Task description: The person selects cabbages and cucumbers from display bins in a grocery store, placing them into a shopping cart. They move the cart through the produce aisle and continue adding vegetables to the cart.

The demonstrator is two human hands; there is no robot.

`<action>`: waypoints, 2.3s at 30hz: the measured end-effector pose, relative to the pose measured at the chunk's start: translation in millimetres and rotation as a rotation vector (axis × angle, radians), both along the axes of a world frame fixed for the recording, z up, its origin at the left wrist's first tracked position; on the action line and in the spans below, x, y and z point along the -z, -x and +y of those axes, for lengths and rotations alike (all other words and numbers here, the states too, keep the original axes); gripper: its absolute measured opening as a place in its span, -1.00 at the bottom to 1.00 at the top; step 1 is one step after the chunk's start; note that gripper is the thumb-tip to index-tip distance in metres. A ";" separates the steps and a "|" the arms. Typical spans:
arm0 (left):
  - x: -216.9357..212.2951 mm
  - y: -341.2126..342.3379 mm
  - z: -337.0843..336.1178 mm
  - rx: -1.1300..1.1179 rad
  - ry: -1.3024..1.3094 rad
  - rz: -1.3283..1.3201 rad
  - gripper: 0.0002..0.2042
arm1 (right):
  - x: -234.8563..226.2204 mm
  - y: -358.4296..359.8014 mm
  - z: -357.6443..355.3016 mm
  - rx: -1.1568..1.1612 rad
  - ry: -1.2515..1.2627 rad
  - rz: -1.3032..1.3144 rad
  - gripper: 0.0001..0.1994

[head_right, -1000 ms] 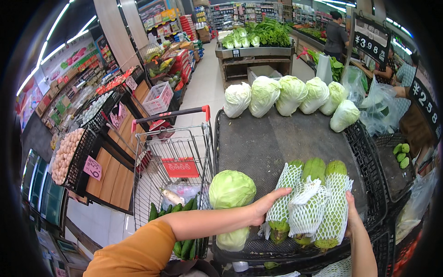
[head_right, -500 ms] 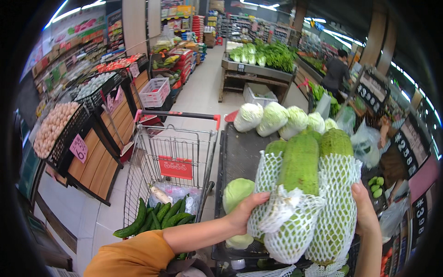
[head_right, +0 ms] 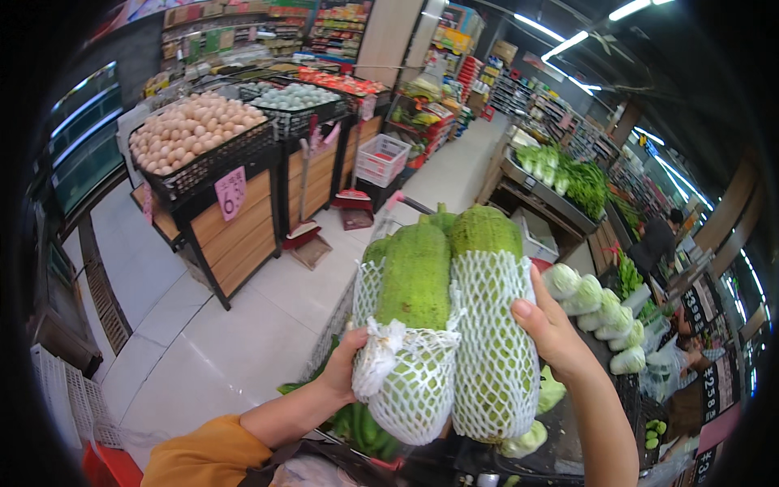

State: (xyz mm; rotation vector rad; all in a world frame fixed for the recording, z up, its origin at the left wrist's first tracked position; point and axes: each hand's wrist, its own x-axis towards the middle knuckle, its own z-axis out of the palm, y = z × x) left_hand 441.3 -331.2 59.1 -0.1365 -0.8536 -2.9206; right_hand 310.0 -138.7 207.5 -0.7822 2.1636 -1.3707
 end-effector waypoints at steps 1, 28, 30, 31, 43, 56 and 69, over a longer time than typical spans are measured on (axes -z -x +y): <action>2.2 -13.1 -26.5 -0.038 0.014 -0.027 -0.44 | 5.6 -6.1 -28.1 -0.030 0.002 -0.001 -0.04; 29.4 -5.8 -428.5 -0.077 0.041 -0.301 -0.36 | 52.1 26.8 -433.9 -0.110 -0.012 0.048 -0.01; 18.4 36.8 -450.7 -0.028 0.073 -0.289 -0.36 | 43.6 59.2 -447.7 -0.082 0.009 0.085 -0.01; 16.9 57.1 -459.0 0.003 0.079 -0.294 -0.37 | 41.0 75.6 -452.9 -0.058 -0.012 0.043 -0.02; 42.6 326.7 -519.0 0.317 -0.030 -0.280 -0.45 | 39.4 292.2 -494.2 0.217 -0.093 -0.068 -0.07; 39.4 710.5 -500.9 0.721 -0.023 -0.106 -0.49 | 45.2 563.8 -453.5 0.661 0.055 -0.095 -0.11; 44.2 1081.1 -512.4 0.657 0.001 -0.110 -0.49 | 50.4 945.2 -465.4 0.582 0.029 0.020 -0.08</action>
